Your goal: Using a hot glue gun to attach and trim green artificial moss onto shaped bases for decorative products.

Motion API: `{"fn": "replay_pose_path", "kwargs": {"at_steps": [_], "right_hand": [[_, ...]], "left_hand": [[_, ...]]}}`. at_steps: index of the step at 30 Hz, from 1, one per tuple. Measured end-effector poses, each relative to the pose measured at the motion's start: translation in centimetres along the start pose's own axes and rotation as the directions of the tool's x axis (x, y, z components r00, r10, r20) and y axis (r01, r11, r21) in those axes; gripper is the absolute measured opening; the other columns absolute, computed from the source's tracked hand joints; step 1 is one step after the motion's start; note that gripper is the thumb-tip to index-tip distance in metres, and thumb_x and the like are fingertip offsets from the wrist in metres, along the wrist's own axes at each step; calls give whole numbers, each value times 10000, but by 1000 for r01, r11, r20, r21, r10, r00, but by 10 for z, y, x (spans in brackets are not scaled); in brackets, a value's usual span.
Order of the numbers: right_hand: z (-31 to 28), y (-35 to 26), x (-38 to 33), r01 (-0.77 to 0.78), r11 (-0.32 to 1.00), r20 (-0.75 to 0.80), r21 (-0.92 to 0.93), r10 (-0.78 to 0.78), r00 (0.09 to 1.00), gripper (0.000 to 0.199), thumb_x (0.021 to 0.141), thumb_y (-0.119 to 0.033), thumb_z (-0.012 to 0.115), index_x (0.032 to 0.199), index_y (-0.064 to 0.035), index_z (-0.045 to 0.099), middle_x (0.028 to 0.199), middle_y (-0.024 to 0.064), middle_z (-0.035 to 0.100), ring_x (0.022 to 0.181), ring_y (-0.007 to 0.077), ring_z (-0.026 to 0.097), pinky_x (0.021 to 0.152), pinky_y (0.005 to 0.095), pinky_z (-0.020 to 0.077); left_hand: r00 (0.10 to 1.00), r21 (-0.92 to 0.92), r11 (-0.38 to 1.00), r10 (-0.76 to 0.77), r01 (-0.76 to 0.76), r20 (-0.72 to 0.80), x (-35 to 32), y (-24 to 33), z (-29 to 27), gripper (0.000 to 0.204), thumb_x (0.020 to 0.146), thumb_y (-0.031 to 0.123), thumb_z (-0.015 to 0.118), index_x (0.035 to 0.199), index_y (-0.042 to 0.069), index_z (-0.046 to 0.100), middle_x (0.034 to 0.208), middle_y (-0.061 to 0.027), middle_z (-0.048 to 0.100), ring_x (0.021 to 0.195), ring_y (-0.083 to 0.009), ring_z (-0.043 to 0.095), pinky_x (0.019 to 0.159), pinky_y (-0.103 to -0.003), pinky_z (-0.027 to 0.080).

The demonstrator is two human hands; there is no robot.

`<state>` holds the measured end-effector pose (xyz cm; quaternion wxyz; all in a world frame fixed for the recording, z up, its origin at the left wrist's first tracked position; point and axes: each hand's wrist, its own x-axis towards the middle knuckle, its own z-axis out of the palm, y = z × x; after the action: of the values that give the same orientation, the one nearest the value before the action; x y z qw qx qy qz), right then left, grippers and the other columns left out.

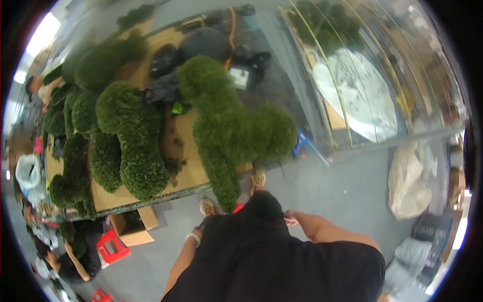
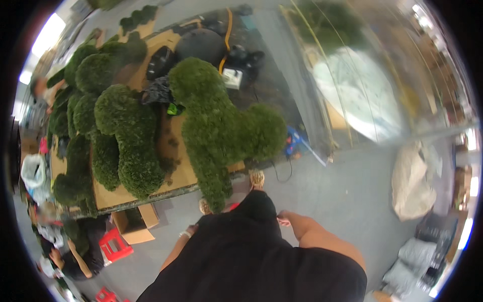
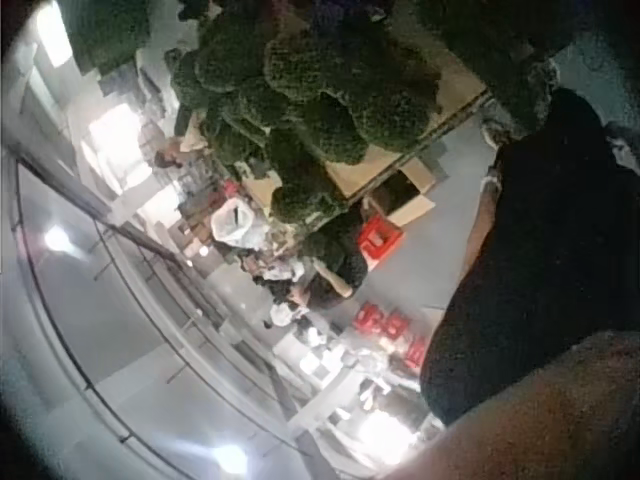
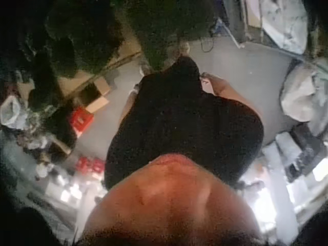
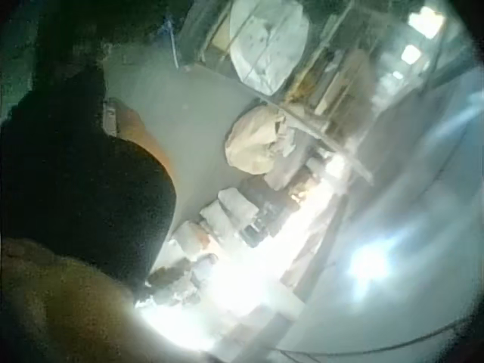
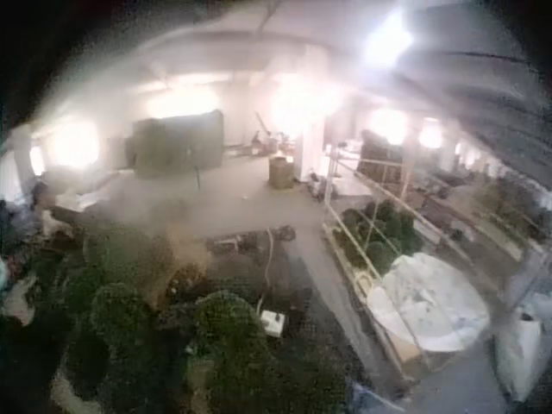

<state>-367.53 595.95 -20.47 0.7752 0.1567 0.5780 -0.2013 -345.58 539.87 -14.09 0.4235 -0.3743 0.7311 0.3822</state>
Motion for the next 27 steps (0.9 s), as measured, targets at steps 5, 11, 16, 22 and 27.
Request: {"fn": "replay_pose_path", "kwargs": {"at_steps": [5, 11, 16, 22, 27], "right_hand": [[-54, -43, -64, 89, 996, -356, -18, -89, 930, 251, 959, -303, 525, 1097, -105, 596, 748, 76, 600, 653, 170, 571, 564, 383, 451], [-23, -76, -28, 376, 924, -840, 70, -149, 522, 635, 1004, -417, 456, 1501, -33, 364, 1289, 229, 617, 1165, 360, 612, 1007, 427, 465], [1, -70, -35, 543, 837, -845, -65, -336, 417, 629, 1026, -427, 404, 1500, -15, 364, 1460, 242, 476, 1353, 349, 463, 1118, 391, 359], [8, -51, 20, 691, 705, -853, -159, -451, 264, 621, 1032, -442, 406, 1461, 6, 417, 1434, 209, 508, 1331, 315, 479, 1116, 378, 352], [26, -2, 39, 874, 479, -842, -73, -500, 203, 619, 1026, -443, 437, 1414, 37, 470, 1396, 193, 543, 1301, 286, 500, 1102, 366, 360]], "left_hand": [[975, -95, 977, -175, 189, 136, -8, 29, 46, 776, 900, 596, 573, 1348, -36, 531, 1334, -261, 582, 1259, -402, 550, 1082, -442, 408], [979, 3, 999, -50, 51, -199, -30, 62, 62, 780, 851, 639, 609, 1402, 94, 515, 1480, -225, 435, 1376, -439, 383, 1135, -501, 334], [870, 125, 989, -7, 79, -493, 41, 63, 55, 711, 811, 618, 637, 1398, 231, 528, 1576, -170, 288, 1449, -453, 215, 1139, -610, 262], [772, 39, 998, -16, 53, -636, 101, 33, 54, 555, 823, 512, 657, 1289, 213, 631, 1527, -101, 414, 1417, -456, 269, 1137, -579, 262], [632, 186, 981, 177, -53, -754, 71, 47, 85, 508, 831, 493, 652, 1255, 212, 653, 1506, -104, 446, 1412, -416, 304, 1140, -570, 264]]}}
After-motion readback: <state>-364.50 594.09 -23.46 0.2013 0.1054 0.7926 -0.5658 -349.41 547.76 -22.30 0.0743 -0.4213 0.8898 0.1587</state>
